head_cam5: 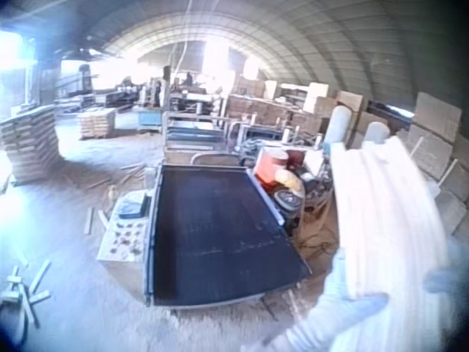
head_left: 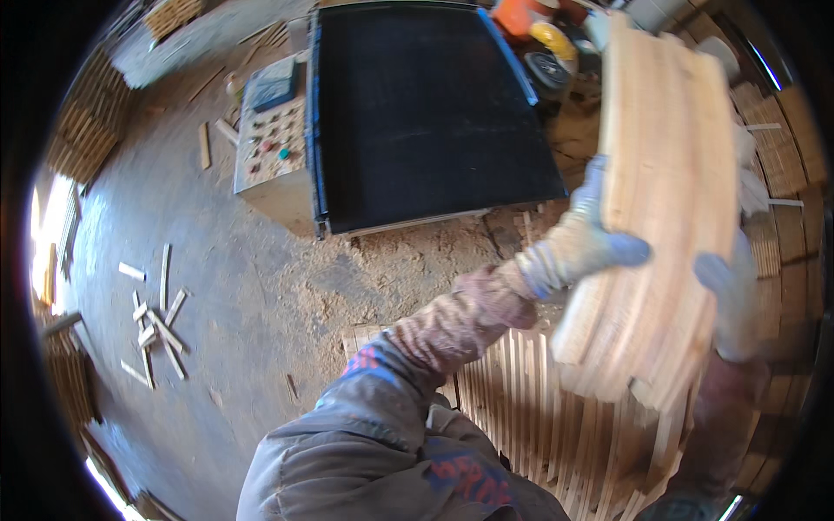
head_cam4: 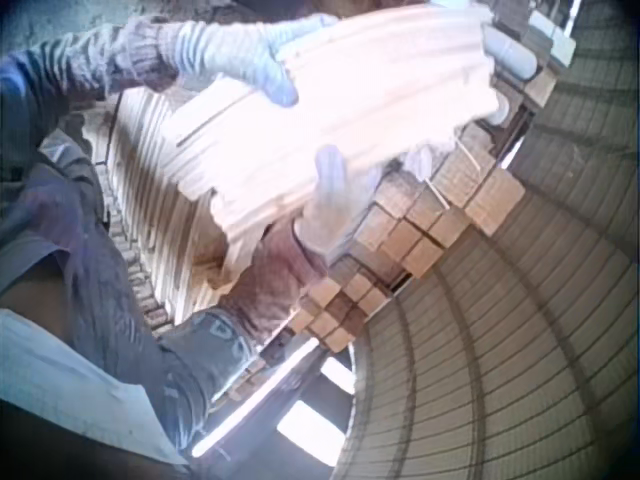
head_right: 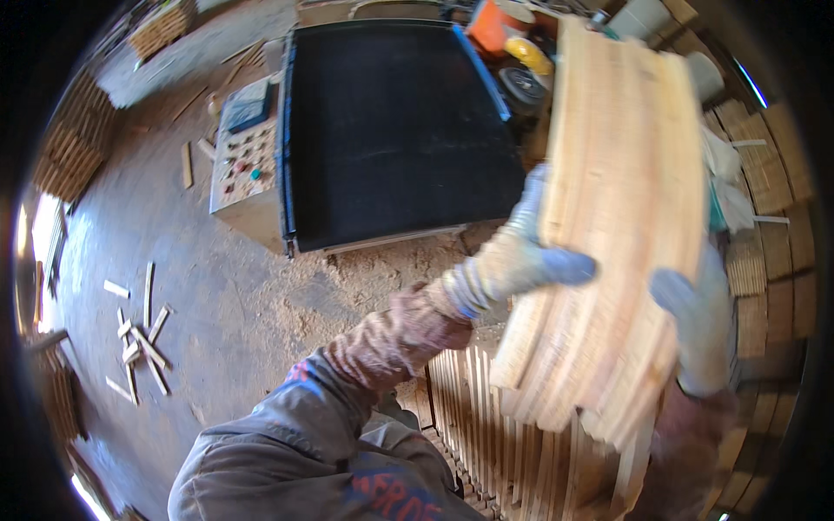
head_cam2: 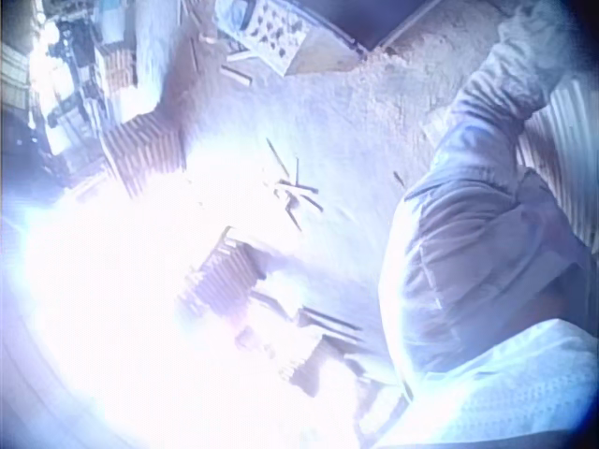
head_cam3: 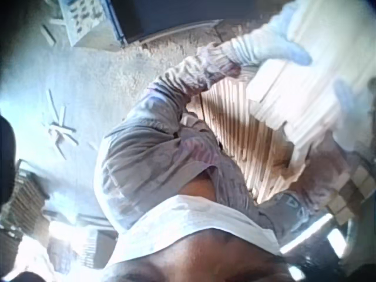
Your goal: The person repeatedly picks up wooden planks from a pile and places them onto a conveyor belt. The person then moves to a different location and stacks the planks into a neat pile.
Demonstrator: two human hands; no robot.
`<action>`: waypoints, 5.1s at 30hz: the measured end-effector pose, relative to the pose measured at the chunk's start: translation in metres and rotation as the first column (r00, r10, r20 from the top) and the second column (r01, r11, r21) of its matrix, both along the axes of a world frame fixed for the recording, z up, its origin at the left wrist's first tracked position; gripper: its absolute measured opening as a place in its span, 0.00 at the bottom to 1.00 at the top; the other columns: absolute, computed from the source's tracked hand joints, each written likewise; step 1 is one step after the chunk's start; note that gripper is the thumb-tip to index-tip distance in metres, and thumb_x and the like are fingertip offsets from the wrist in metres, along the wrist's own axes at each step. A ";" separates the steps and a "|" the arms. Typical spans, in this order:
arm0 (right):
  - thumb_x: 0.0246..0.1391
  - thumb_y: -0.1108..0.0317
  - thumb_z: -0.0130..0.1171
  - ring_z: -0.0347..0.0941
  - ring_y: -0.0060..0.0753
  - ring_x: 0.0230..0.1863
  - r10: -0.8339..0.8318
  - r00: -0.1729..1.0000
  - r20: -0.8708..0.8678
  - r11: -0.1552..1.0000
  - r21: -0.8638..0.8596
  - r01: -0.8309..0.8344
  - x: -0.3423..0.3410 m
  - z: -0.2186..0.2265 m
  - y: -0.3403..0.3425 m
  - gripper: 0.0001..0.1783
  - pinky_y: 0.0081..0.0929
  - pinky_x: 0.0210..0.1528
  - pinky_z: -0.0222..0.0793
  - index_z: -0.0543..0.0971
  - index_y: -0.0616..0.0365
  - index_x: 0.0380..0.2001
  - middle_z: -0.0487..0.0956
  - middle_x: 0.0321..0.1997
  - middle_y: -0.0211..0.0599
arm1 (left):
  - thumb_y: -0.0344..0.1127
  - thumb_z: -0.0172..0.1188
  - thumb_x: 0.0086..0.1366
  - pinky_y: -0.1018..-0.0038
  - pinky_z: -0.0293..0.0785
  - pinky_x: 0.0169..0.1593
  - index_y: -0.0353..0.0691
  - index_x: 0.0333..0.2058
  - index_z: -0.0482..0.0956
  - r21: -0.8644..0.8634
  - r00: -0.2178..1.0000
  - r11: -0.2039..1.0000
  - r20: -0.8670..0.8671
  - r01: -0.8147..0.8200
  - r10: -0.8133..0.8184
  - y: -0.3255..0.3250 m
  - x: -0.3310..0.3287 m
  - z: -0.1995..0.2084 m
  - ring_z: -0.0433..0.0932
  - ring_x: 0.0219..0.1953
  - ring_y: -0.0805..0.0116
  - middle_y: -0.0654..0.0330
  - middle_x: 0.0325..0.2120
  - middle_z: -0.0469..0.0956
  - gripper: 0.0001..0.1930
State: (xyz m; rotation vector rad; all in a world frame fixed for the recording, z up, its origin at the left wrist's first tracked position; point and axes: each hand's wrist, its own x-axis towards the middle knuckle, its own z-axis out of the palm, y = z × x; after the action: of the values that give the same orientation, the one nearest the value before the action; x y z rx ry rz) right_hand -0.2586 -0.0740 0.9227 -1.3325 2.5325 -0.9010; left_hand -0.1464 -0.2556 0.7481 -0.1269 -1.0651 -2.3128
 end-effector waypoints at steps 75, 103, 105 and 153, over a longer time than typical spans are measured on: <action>0.69 0.50 0.58 0.78 0.42 0.57 0.544 0.380 0.748 0.702 -0.157 -0.694 0.229 -0.391 -0.266 0.32 0.35 0.55 0.78 0.71 0.60 0.66 0.79 0.60 0.51 | 0.37 0.69 0.64 0.62 0.77 0.56 0.33 0.68 0.59 -0.730 -0.142 0.439 0.583 -0.524 0.800 -0.175 0.491 -0.204 0.75 0.57 0.53 0.45 0.63 0.69 0.39; 0.53 0.70 0.73 0.79 0.43 0.61 -0.944 0.304 -0.129 0.329 -0.469 0.820 0.307 -0.046 0.375 0.32 0.36 0.61 0.74 0.78 0.53 0.62 0.79 0.63 0.49 | 0.41 0.78 0.50 0.59 0.72 0.65 0.45 0.68 0.67 -0.910 0.823 -0.407 0.168 -0.082 -0.542 0.238 -0.143 0.179 0.79 0.56 0.44 0.45 0.54 0.79 0.46; 0.53 0.72 0.73 0.79 0.41 0.60 -0.948 0.300 -0.106 0.313 -0.486 0.816 0.294 -0.039 0.377 0.30 0.36 0.61 0.74 0.79 0.55 0.61 0.79 0.63 0.48 | 0.43 0.78 0.51 0.60 0.72 0.65 0.48 0.68 0.67 -0.908 0.847 -0.419 0.207 -0.020 -0.490 0.262 -0.162 0.193 0.79 0.56 0.43 0.45 0.54 0.79 0.46; 0.60 0.60 0.65 0.69 0.46 0.68 -0.680 0.722 0.124 0.717 0.320 0.620 -0.310 0.004 0.313 0.38 0.42 0.70 0.64 0.67 0.57 0.71 0.75 0.66 0.46 | 0.52 0.79 0.52 0.73 0.81 0.43 0.37 0.58 0.78 -0.624 0.774 0.779 0.519 0.053 0.363 -0.020 0.003 0.062 0.82 0.39 0.70 0.62 0.39 0.83 0.39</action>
State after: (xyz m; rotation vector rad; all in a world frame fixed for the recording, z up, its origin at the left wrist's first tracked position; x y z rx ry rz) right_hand -0.5686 0.2394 0.9269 -0.1912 2.8167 -0.7140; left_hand -0.1432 -0.2755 0.8099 0.5085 -2.0549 -1.7725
